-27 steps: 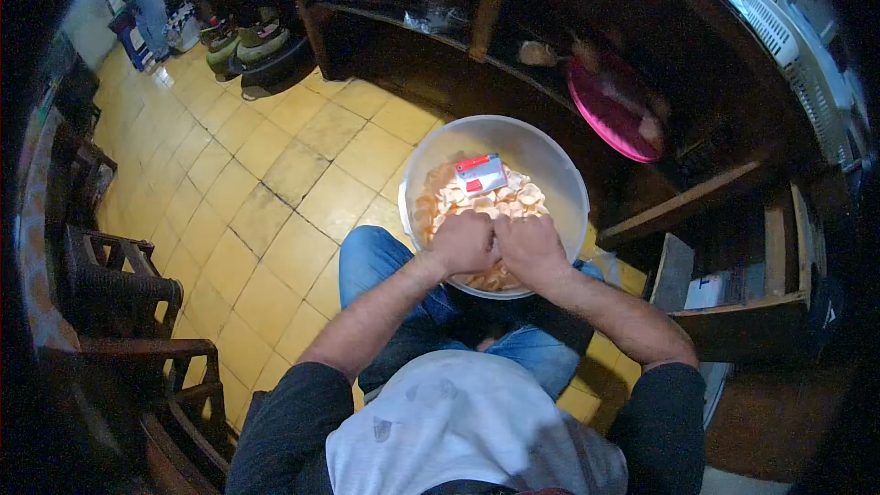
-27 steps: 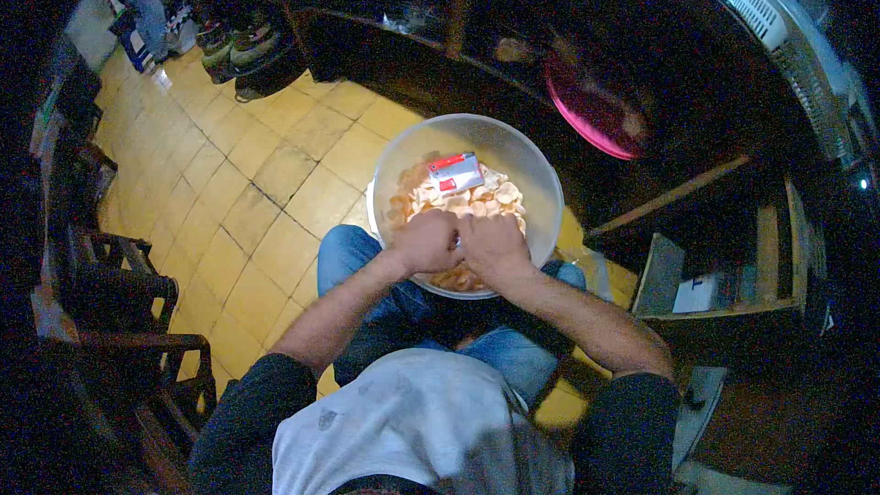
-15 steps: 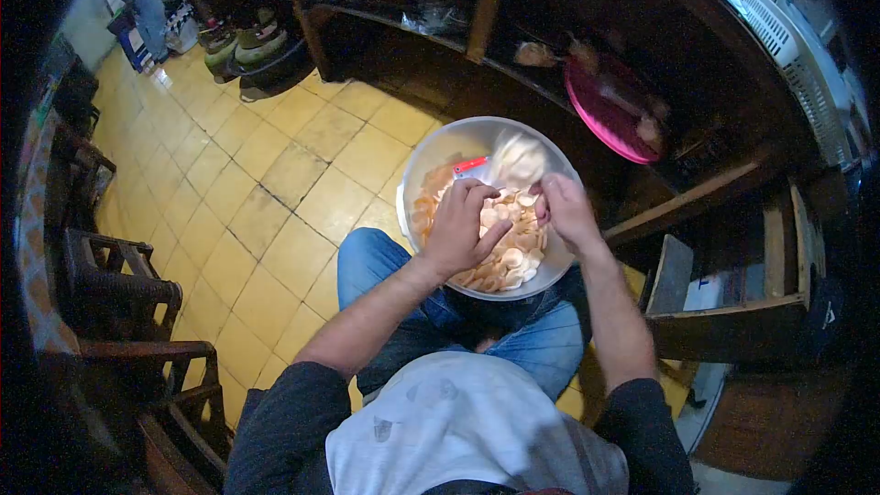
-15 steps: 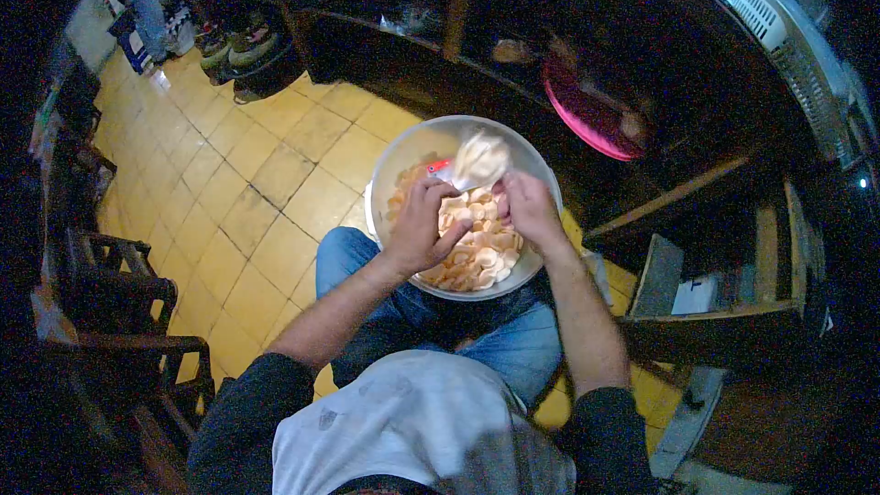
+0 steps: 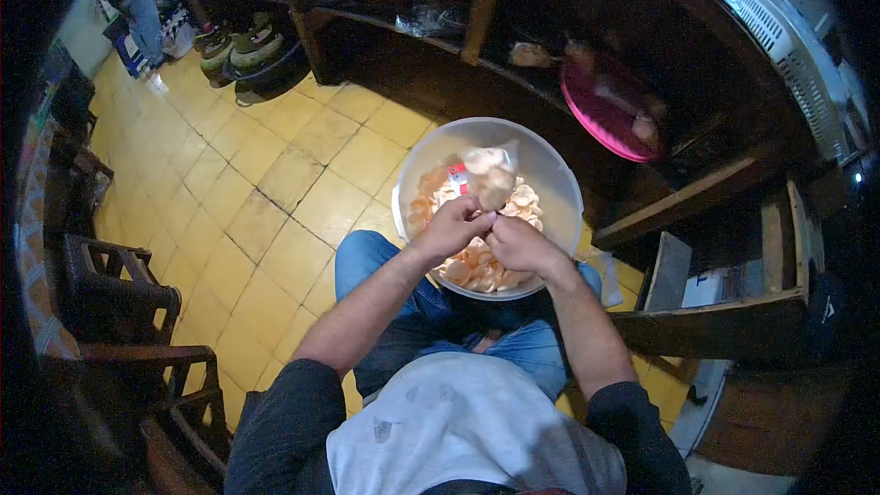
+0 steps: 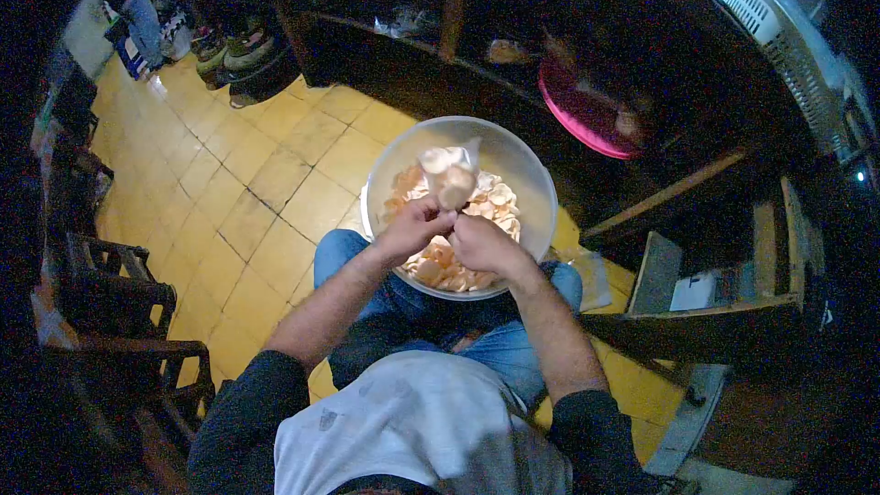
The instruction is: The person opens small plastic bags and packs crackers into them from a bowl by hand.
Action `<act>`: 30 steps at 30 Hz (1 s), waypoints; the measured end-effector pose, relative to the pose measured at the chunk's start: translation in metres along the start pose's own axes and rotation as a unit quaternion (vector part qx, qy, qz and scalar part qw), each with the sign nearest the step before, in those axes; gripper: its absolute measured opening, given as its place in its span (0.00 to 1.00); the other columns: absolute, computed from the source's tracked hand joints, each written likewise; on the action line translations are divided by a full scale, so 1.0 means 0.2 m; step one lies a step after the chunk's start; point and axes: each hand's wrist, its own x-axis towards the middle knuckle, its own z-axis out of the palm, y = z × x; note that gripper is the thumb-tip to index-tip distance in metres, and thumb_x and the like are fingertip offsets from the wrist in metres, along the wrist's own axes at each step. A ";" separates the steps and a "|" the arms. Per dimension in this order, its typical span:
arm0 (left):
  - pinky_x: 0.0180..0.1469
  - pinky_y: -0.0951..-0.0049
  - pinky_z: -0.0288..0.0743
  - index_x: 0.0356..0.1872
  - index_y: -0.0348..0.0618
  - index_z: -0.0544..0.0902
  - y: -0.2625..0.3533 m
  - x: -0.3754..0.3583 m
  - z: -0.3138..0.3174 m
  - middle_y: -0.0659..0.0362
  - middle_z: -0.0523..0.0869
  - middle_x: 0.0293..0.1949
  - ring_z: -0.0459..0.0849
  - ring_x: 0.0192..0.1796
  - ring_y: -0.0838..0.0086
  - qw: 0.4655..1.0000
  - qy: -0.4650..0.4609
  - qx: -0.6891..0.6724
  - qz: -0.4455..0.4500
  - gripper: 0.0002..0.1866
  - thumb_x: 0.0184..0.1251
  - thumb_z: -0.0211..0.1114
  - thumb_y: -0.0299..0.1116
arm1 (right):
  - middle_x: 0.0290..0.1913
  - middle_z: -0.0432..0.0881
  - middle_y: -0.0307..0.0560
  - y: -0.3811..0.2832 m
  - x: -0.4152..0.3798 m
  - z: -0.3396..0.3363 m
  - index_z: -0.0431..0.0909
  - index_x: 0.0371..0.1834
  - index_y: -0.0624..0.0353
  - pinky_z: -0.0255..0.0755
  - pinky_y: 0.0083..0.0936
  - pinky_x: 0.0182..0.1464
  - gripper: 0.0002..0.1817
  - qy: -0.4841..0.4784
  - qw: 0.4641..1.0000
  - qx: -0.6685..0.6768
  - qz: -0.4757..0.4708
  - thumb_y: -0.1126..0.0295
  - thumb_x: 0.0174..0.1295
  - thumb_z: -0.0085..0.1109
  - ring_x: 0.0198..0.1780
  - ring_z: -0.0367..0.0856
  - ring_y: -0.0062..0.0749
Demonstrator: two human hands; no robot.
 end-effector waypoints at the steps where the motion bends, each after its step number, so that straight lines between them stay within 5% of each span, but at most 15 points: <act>1: 0.46 0.74 0.76 0.44 0.36 0.79 -0.01 0.00 -0.01 0.60 0.83 0.38 0.80 0.40 0.78 0.999 -0.013 0.049 -0.012 0.14 0.71 0.60 0.38 | 0.42 0.81 0.67 0.10 0.01 0.05 0.76 0.43 0.68 0.73 0.41 0.51 0.14 -0.026 1.000 0.003 0.009 0.72 0.63 0.43 0.47 0.80 0.56; 6: 0.47 0.74 0.76 0.44 0.36 0.80 0.01 -0.04 0.10 0.61 0.83 0.37 0.80 0.41 0.79 0.998 0.028 -0.040 0.039 0.11 0.72 0.59 0.35 | 0.35 0.81 0.52 0.00 -0.07 0.07 0.74 0.42 0.66 0.74 0.36 0.40 0.13 0.021 0.978 0.205 0.018 0.70 0.67 0.41 0.35 0.81 0.42; 7: 0.48 0.72 0.76 0.45 0.38 0.79 0.01 -0.05 0.11 0.60 0.83 0.38 0.80 0.42 0.77 0.997 0.028 -0.076 0.011 0.12 0.73 0.56 0.37 | 0.26 0.73 0.38 0.05 -0.08 0.10 0.70 0.39 0.60 0.70 0.28 0.28 0.10 -0.009 0.935 0.339 0.103 0.67 0.70 0.41 0.24 0.72 0.26; 8: 0.48 0.72 0.76 0.45 0.38 0.79 0.02 -0.05 0.12 0.60 0.83 0.38 0.80 0.42 0.77 0.997 0.027 -0.076 0.012 0.12 0.73 0.56 0.37 | 0.26 0.73 0.38 0.07 -0.09 0.11 0.70 0.39 0.60 0.70 0.28 0.28 0.10 -0.007 0.936 0.338 0.103 0.67 0.70 0.41 0.24 0.72 0.26; 10: 0.47 0.71 0.76 0.46 0.39 0.78 0.07 -0.07 0.16 0.60 0.82 0.40 0.80 0.43 0.75 0.973 0.069 -0.199 -0.096 0.14 0.75 0.53 0.39 | 0.22 0.63 0.32 0.00 -0.11 0.07 0.66 0.40 0.55 0.62 0.20 0.24 0.07 0.007 0.795 0.598 0.104 0.66 0.73 0.40 0.20 0.61 0.15; 12: 0.46 0.70 0.75 0.46 0.40 0.77 0.00 -0.06 0.16 0.59 0.82 0.40 0.80 0.43 0.74 0.976 0.100 -0.181 -0.071 0.14 0.76 0.50 0.40 | 0.20 0.59 0.30 0.00 -0.12 0.09 0.64 0.42 0.55 0.60 0.20 0.23 0.05 0.028 0.785 0.610 0.106 0.67 0.73 0.42 0.19 0.57 0.15; 14: 0.45 0.70 0.75 0.45 0.41 0.77 -0.02 -0.05 0.15 0.60 0.82 0.40 0.80 0.43 0.74 0.977 0.077 -0.169 -0.103 0.14 0.76 0.51 0.41 | 0.21 0.66 0.32 0.06 -0.12 0.14 0.65 0.42 0.56 0.66 0.24 0.25 0.04 0.174 0.839 0.502 0.120 0.68 0.72 0.44 0.19 0.65 0.19; 15: 0.43 0.69 0.76 0.45 0.41 0.78 -0.03 -0.05 0.15 0.59 0.82 0.40 0.80 0.43 0.74 0.981 0.097 -0.129 -0.104 0.13 0.75 0.52 0.40 | 0.24 0.76 0.41 0.04 -0.10 0.15 0.70 0.39 0.57 0.73 0.31 0.29 0.03 0.264 0.918 0.290 0.060 0.71 0.69 0.49 0.23 0.77 0.34; 18: 0.40 0.68 0.77 0.45 0.41 0.78 0.00 -0.06 0.09 0.59 0.82 0.40 0.80 0.42 0.74 0.995 0.017 -0.004 -0.094 0.12 0.74 0.54 0.39 | 0.29 0.82 0.54 -0.03 -0.16 0.11 0.74 0.34 0.59 0.77 0.35 0.37 0.02 0.253 0.967 0.002 0.014 0.75 0.63 0.51 0.34 0.83 0.48; 20: 0.39 0.70 0.77 0.41 0.39 0.79 0.04 -0.06 0.08 0.60 0.82 0.35 0.79 0.38 0.75 0.996 0.020 0.000 -0.084 0.11 0.73 0.56 0.37 | 0.29 0.81 0.58 -0.03 -0.16 0.12 0.76 0.30 0.60 0.74 0.40 0.41 0.04 0.255 0.966 -0.047 -0.002 0.76 0.58 0.51 0.36 0.82 0.50; 22: 0.39 0.69 0.77 0.36 0.36 0.80 0.04 -0.04 0.04 0.57 0.82 0.30 0.79 0.35 0.74 0.976 0.033 0.207 -0.052 0.12 0.71 0.58 0.36 | 0.27 0.80 0.53 -0.04 -0.16 0.10 0.76 0.28 0.59 0.70 0.41 0.40 0.04 0.150 0.945 -0.282 -0.070 0.73 0.56 0.52 0.33 0.81 0.46; 24: 0.41 0.63 0.77 0.35 0.34 0.80 0.03 -0.02 -0.02 0.50 0.82 0.29 0.82 0.36 0.66 0.929 0.009 0.369 0.007 0.09 0.66 0.59 0.32 | 0.27 0.79 0.47 -0.07 -0.16 0.10 0.76 0.26 0.55 0.67 0.42 0.37 0.04 0.134 0.926 -0.344 -0.079 0.69 0.53 0.53 0.31 0.80 0.42; 26: 0.44 0.57 0.78 0.36 0.36 0.82 -0.02 -0.01 -0.03 0.45 0.84 0.34 0.84 0.39 0.55 0.801 -0.058 0.590 0.076 0.09 0.58 0.60 0.30 | 0.28 0.78 0.44 -0.15 -0.17 0.07 0.76 0.27 0.53 0.65 0.41 0.37 0.03 0.139 0.884 -0.430 -0.124 0.69 0.52 0.53 0.36 0.79 0.39; 27: 0.44 0.57 0.78 0.36 0.36 0.82 0.05 -0.03 -0.01 0.45 0.84 0.34 0.84 0.39 0.55 0.799 -0.052 0.594 0.083 0.09 0.58 0.60 0.30 | 0.34 0.78 0.45 -0.15 -0.17 0.08 0.77 0.27 0.52 0.64 0.45 0.45 0.04 0.142 0.890 -0.404 -0.158 0.67 0.50 0.54 0.41 0.77 0.39; 30: 0.48 0.55 0.78 0.36 0.39 0.84 0.32 -0.13 0.10 0.44 0.85 0.35 0.85 0.43 0.52 0.763 -0.036 0.644 -0.036 0.11 0.52 0.62 0.31 | 0.41 0.77 0.46 -0.18 -0.16 0.04 0.76 0.27 0.52 0.60 0.46 0.55 0.05 0.236 0.823 -0.440 -0.273 0.65 0.51 0.55 0.47 0.77 0.41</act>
